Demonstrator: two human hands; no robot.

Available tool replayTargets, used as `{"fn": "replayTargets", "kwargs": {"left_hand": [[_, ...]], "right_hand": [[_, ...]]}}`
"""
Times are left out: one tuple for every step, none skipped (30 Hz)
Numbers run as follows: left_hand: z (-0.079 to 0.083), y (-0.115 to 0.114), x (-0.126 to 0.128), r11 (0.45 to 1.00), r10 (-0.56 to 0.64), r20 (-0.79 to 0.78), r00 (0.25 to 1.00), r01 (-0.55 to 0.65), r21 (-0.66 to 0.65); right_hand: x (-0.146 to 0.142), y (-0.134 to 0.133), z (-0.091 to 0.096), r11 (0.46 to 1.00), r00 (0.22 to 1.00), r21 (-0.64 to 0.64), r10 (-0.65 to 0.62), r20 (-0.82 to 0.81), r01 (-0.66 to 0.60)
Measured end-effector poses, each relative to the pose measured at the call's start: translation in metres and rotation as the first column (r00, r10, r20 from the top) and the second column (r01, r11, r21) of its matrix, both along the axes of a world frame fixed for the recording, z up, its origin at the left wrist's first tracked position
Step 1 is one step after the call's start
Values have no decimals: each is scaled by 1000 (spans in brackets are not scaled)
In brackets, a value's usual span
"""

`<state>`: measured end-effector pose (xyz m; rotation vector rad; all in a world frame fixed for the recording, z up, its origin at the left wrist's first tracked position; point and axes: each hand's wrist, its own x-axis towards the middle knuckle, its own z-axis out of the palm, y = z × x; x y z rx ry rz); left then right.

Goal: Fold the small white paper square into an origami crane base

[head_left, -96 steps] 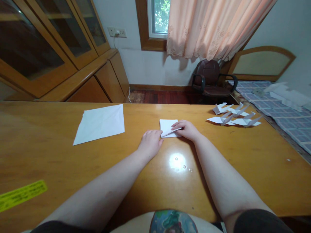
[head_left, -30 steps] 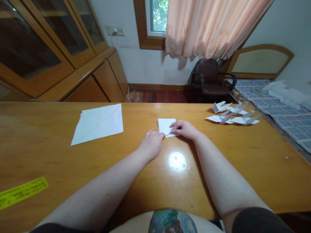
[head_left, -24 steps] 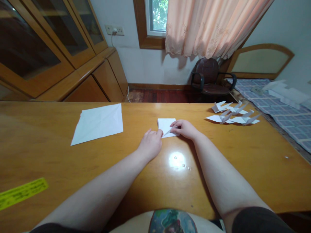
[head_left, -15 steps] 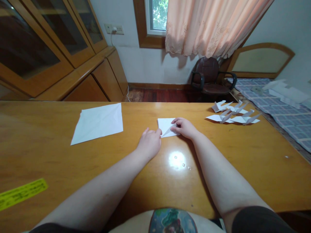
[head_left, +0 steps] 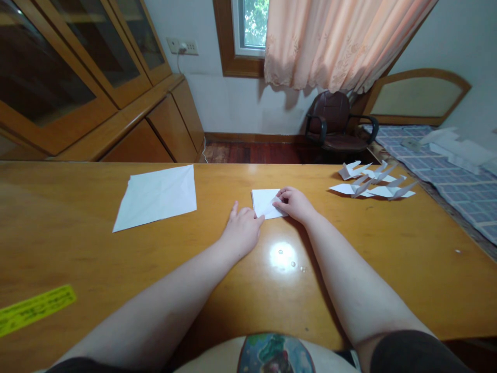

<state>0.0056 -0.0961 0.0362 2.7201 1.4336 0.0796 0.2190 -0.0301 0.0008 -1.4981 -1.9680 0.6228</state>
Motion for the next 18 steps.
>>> {"fn": "replayTargets", "kwargs": {"left_hand": [[0,0,0,1000,-2,-2,1000,2,1],[-1,0,0,1000,-3,-3,1000,3,1],[-1,0,0,1000,-2,-3,1000,3,1],[-1,0,0,1000,-1,-2,1000,1,2],[-2,0,1,1000,0,-1,1000,0,0],[-2,1,1,1000,3,0,1000,-3,-4],[-2,0,1,1000,7,1,1000,-7,-10],[-1,0,2,1000,11,3,1000,-11,-16],[-1,0,2,1000,14,4,1000,-14,-23],[-1,-1,2,999,20,6,1000,-20,-26],[0,-1,3,999,27,8,1000,-27,-28],[0,-2,3,999,35,11,999,-35,-28],[0,-2,3,999,41,13,999,-40,-28],[0,-3,3,999,42,17,999,-41,-29],[0,-3,3,999,39,24,999,-38,-30],[0,-2,3,999,32,35,999,-31,-32],[-1,-2,2,999,22,48,999,-20,-37],[-2,-1,2,999,13,62,998,-10,-44]], "right_hand": [[0,0,0,1000,1000,2,-6,-5,6],[0,0,0,1000,1000,2,-13,-9,13],[0,0,-1,1000,1000,0,-21,-10,21],[0,0,-1,1000,1000,0,-30,-10,30],[0,-1,-1,999,999,1,-36,-7,36],[0,-1,-1,999,999,5,-39,-4,39],[0,0,-1,999,999,9,-39,-1,39],[0,0,-2,999,999,13,-36,1,36],[0,0,-2,999,999,17,-34,4,34],[0,0,-2,999,999,19,-31,7,31],[0,0,-2,999,999,19,-31,11,30],[0,0,-2,999,999,18,-31,17,30],[0,0,-1,999,999,17,-29,22,29],[0,0,-1,1000,999,14,-26,27,26],[0,0,-1,1000,999,11,-23,32,23],[0,0,0,1000,999,9,-21,35,21],[0,0,0,1000,999,9,-18,37,17],[0,0,1,1000,999,10,-14,39,14]]}}
